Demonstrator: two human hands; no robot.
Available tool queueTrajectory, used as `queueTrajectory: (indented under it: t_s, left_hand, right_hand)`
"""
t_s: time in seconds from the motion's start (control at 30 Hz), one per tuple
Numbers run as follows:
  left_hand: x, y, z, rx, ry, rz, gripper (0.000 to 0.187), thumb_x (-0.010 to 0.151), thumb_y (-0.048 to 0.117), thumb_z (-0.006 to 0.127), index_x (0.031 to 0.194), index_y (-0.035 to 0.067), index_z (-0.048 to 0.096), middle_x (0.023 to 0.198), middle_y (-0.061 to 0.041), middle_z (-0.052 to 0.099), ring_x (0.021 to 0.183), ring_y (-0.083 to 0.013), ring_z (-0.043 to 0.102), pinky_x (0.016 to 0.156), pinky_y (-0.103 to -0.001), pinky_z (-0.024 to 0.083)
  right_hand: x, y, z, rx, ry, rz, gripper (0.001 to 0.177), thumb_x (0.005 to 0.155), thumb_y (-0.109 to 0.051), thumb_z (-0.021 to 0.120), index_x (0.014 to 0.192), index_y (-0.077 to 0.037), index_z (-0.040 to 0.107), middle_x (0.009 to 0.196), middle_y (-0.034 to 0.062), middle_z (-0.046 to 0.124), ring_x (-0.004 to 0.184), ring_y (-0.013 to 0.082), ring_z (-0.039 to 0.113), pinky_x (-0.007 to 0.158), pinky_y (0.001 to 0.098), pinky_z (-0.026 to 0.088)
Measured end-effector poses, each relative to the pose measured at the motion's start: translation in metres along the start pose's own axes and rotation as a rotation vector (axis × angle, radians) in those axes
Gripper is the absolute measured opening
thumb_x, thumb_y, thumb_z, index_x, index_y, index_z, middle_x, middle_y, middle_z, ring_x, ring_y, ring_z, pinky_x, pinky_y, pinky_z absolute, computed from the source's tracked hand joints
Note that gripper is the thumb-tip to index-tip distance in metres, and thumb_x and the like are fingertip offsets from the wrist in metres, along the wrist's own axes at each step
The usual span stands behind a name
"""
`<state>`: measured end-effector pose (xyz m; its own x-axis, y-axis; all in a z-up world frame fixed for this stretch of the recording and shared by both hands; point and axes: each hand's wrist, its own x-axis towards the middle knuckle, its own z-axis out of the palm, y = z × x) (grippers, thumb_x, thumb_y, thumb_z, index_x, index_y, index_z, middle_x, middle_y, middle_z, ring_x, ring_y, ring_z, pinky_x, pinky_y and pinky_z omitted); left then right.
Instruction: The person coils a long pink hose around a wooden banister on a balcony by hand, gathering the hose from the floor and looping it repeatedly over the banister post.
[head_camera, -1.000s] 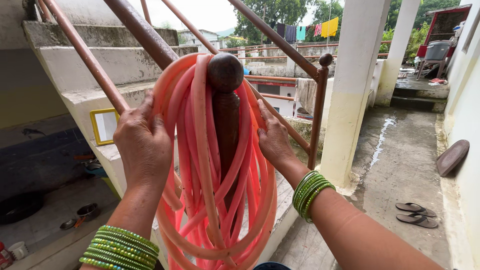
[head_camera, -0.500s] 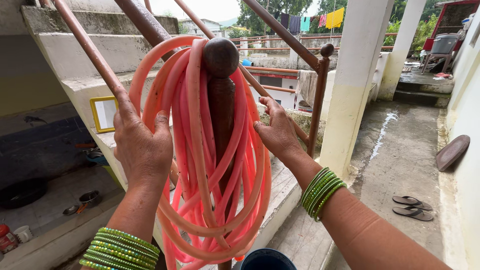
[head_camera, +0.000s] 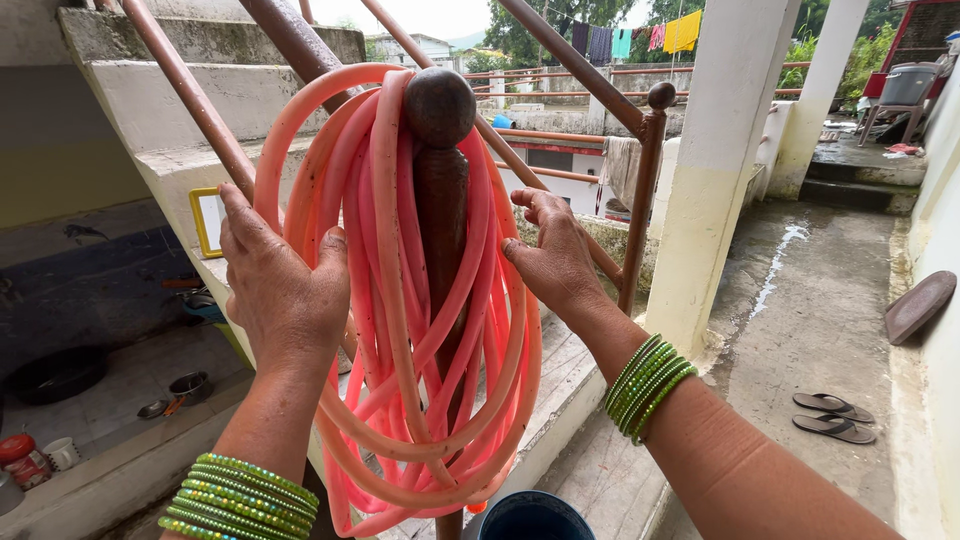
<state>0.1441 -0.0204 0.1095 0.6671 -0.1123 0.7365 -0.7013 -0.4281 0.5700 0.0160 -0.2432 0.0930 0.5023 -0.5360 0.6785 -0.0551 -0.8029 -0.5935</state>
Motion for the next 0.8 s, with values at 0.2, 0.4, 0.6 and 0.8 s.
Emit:
queueTrajectory:
  t_s: [0.2, 0.4, 0.6, 0.8]
  left_hand:
    - [-0.011, -0.004, 0.0, 0.009, -0.026, -0.039, 0.102, 0.093, 0.035, 0.075, 0.16, 0.003, 0.005, 0.159, -0.024, 0.03, 0.143, -0.0398, 0.041, 0.104, -0.059, 0.041]
    - [-0.019, -0.016, 0.004, -0.043, -0.015, 0.066, 0.102, 0.094, 0.036, 0.076, 0.159, -0.001, 0.007, 0.158, -0.029, 0.029, 0.146, -0.0422, 0.038, 0.112, -0.053, 0.039]
    - [-0.031, -0.021, -0.008, -0.068, -0.043, -0.034, 0.105, 0.092, 0.041, 0.077, 0.16, 0.001, 0.007, 0.16, -0.026, 0.029, 0.145, -0.0412, 0.039, 0.109, -0.058, 0.038]
    - [-0.046, -0.039, -0.027, -0.101, -0.054, -0.146, 0.097, 0.089, 0.039, 0.075, 0.159, 0.006, 0.015, 0.154, -0.02, 0.038, 0.128, -0.0355, 0.054, 0.101, -0.055, 0.044]
  right_hand:
    - [-0.013, -0.01, 0.003, 0.044, -0.014, -0.043, 0.061, 0.08, -0.008, 0.075, 0.136, -0.004, 0.052, 0.138, 0.0156, 0.053, 0.131, 0.0297, 0.055, 0.112, 0.0432, 0.045]
    - [-0.026, -0.019, 0.003, 0.141, -0.078, -0.055, 0.059, 0.081, -0.005, 0.074, 0.137, -0.005, 0.054, 0.138, 0.0141, 0.055, 0.132, 0.0288, 0.056, 0.114, 0.0427, 0.045]
    - [-0.042, -0.042, 0.005, 0.179, 0.085, -0.125, 0.06, 0.081, -0.001, 0.074, 0.137, -0.006, 0.052, 0.137, 0.0136, 0.052, 0.129, 0.0271, 0.058, 0.11, 0.0402, 0.049]
    - [-0.064, -0.078, 0.01, 0.171, 0.172, -0.213, 0.051, 0.081, 0.005, 0.072, 0.129, -0.007, 0.059, 0.134, 0.0073, 0.055, 0.116, 0.0196, 0.059, 0.094, 0.0345, 0.053]
